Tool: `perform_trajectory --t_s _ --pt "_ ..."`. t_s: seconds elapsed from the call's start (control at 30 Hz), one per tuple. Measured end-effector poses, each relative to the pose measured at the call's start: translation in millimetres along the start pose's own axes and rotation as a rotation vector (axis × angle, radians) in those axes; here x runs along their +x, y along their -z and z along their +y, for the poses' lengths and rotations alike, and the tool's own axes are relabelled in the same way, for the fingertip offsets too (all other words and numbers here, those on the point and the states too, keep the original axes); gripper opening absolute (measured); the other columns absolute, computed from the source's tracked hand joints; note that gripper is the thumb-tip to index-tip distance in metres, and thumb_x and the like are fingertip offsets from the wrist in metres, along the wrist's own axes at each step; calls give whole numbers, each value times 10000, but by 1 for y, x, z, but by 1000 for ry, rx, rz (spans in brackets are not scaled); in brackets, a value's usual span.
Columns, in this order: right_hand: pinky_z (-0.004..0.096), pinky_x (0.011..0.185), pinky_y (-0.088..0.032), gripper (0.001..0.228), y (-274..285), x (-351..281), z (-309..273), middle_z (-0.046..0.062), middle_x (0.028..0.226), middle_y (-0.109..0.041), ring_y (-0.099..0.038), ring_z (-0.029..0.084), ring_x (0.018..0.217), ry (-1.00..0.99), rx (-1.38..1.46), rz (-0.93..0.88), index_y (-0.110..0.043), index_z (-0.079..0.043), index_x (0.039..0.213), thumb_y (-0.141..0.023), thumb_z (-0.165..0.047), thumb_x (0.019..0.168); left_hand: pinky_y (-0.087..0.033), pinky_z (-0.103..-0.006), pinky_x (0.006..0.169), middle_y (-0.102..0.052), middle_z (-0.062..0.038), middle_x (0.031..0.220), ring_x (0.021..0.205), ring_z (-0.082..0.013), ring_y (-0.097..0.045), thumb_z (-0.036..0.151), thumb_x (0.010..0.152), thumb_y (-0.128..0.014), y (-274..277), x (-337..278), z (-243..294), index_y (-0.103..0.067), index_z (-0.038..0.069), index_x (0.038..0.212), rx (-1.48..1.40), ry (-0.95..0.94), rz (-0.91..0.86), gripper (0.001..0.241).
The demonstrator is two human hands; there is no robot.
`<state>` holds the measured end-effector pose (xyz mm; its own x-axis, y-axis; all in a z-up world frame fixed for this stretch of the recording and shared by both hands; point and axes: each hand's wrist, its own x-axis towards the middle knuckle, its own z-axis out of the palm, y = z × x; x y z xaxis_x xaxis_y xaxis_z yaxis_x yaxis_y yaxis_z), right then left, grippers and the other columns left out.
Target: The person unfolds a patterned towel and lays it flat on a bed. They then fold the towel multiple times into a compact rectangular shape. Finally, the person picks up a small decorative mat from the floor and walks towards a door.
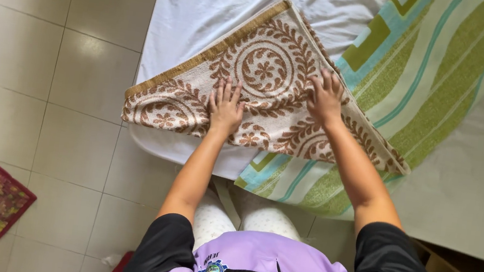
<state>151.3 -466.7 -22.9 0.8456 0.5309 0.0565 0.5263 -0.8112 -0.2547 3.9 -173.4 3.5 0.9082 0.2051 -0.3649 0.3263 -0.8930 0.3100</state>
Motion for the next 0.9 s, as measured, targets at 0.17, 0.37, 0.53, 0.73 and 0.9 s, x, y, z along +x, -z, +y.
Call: perform_trajectory --t_s 0.17,0.37,0.53,0.73,0.9 --pt "510 1176 -320 529 -12 131 4 138 1647 -353 -357 355 1414 72 38 4 -549 -228 1454 -669 -194 940 22 -546 1273 161 -2 1716 1582 -213 136 480 1092 -302 -43 16 -17 -18 323 1660 63 -7 140 654" --pt "505 898 -502 673 -20 229 1 207 1506 -478 -591 413 1114 120 50 1 -517 -167 1545 -655 -135 888 43 -561 1254 181 -18 1708 1576 -223 132 491 1084 -311 -46 20 -18 60 294 1639 40 -30 168 697" --pt "478 783 -558 522 -28 262 -2 134 1269 -662 -675 355 983 159 -55 11 -602 -195 1485 -654 -135 969 39 -545 1261 190 -22 1710 1581 -214 143 487 1078 -297 -43 22 -14 73 311 1642 62 14 82 697" --pt "416 616 -531 211 -25 272 0 81 950 -692 -669 264 796 160 -141 80 -672 -121 1032 -760 -303 970 49 -552 1250 123 -55 1724 1578 -235 102 478 1091 -293 -32 13 -16 -15 279 1656 -8 20 -47 660" --pt "388 589 -504 56 -20 295 17 55 929 -698 -651 226 732 161 -173 325 -676 -118 947 -699 -133 995 10 -478 1325 -136 -40 1770 1635 -214 -54 381 1120 -345 -76 -23 -39 -235 211 1667 395 -264 285 583"
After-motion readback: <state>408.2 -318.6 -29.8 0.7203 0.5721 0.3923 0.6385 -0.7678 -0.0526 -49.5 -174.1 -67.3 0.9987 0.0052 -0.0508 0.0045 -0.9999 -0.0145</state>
